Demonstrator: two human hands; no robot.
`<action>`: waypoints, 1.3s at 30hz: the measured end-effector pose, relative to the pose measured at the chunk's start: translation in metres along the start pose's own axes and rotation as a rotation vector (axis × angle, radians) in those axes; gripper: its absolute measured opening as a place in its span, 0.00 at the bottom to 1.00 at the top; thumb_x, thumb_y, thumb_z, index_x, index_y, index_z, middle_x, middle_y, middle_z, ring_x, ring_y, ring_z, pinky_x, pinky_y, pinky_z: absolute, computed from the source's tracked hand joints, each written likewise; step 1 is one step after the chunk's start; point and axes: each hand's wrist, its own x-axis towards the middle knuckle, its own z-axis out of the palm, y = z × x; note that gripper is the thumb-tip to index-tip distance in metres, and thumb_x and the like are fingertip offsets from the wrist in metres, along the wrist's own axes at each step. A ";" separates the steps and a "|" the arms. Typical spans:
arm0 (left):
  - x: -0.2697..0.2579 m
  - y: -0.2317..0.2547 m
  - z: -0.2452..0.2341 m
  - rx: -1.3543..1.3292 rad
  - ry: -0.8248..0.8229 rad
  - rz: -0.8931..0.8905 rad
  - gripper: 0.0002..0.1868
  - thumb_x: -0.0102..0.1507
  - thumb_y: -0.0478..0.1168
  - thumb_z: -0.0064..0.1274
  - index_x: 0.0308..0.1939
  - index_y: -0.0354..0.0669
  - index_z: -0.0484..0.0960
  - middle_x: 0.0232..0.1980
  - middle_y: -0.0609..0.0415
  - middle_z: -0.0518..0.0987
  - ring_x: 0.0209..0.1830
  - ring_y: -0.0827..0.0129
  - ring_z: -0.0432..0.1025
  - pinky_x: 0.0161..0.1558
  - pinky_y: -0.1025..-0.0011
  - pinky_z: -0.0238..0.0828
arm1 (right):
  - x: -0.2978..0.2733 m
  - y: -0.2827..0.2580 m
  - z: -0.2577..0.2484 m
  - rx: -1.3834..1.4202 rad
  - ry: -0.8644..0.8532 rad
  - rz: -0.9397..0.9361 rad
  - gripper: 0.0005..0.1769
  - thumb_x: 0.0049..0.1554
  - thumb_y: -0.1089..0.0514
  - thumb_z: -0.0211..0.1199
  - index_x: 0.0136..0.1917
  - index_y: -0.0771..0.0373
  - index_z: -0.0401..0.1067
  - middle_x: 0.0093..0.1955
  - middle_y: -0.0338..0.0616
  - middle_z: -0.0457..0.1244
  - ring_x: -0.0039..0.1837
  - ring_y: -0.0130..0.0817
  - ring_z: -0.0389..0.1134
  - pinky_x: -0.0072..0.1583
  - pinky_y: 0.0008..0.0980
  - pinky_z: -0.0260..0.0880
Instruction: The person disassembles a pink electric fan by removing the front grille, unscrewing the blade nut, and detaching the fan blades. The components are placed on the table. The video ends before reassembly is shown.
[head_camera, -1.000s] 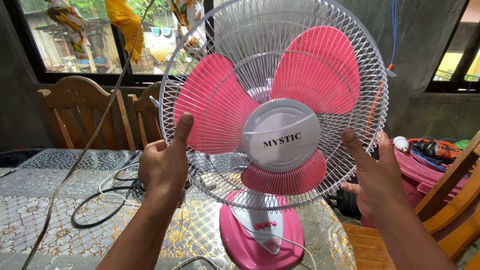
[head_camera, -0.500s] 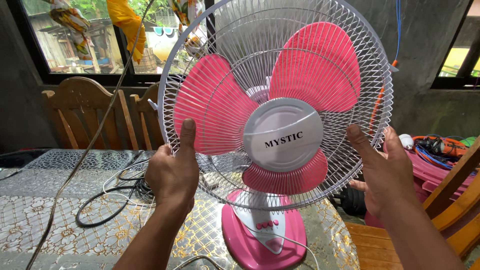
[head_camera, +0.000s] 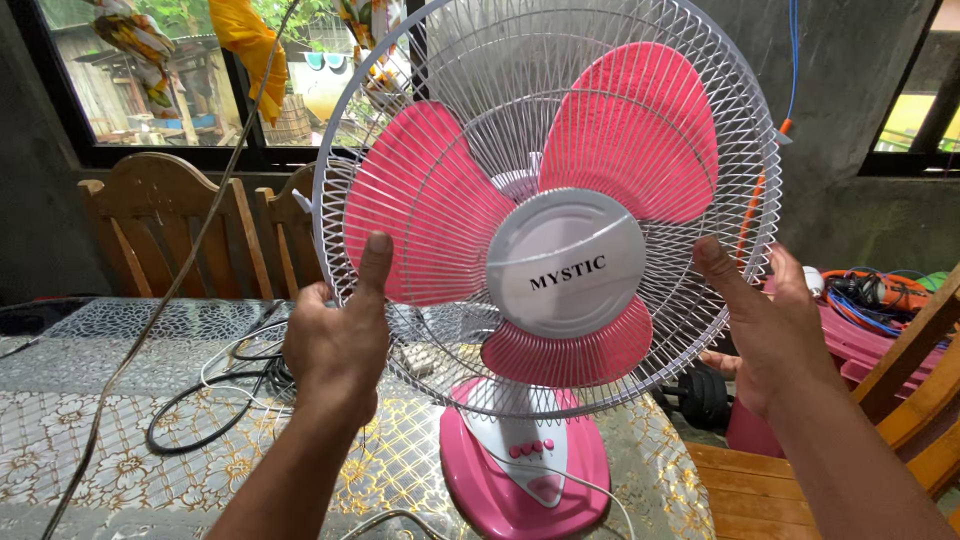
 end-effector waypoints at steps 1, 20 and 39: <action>0.002 0.001 -0.001 -0.024 0.005 0.001 0.67 0.49 0.84 0.48 0.69 0.27 0.63 0.54 0.35 0.70 0.57 0.50 0.71 0.53 0.49 0.77 | -0.001 0.001 0.002 0.006 -0.009 -0.003 0.65 0.46 0.26 0.72 0.85 0.44 0.44 0.83 0.38 0.53 0.79 0.49 0.53 0.55 0.74 0.62; 0.024 -0.011 -0.019 -0.321 -0.230 -0.138 0.59 0.44 0.83 0.49 0.61 0.42 0.60 0.42 0.49 0.61 0.43 0.64 0.62 0.42 0.42 0.69 | -0.010 -0.004 0.004 -0.121 0.017 0.082 0.63 0.37 0.17 0.62 0.81 0.34 0.48 0.77 0.33 0.54 0.75 0.47 0.53 0.52 0.62 0.63; 0.000 -0.169 0.071 -1.104 -0.469 -0.656 0.18 0.72 0.40 0.31 0.61 0.41 0.73 0.51 0.42 0.74 0.50 0.51 0.74 0.59 0.44 0.72 | -0.004 -0.001 -0.021 -0.138 -0.016 0.139 0.69 0.30 0.10 0.52 0.80 0.36 0.49 0.83 0.34 0.46 0.67 0.46 0.52 0.45 0.49 0.59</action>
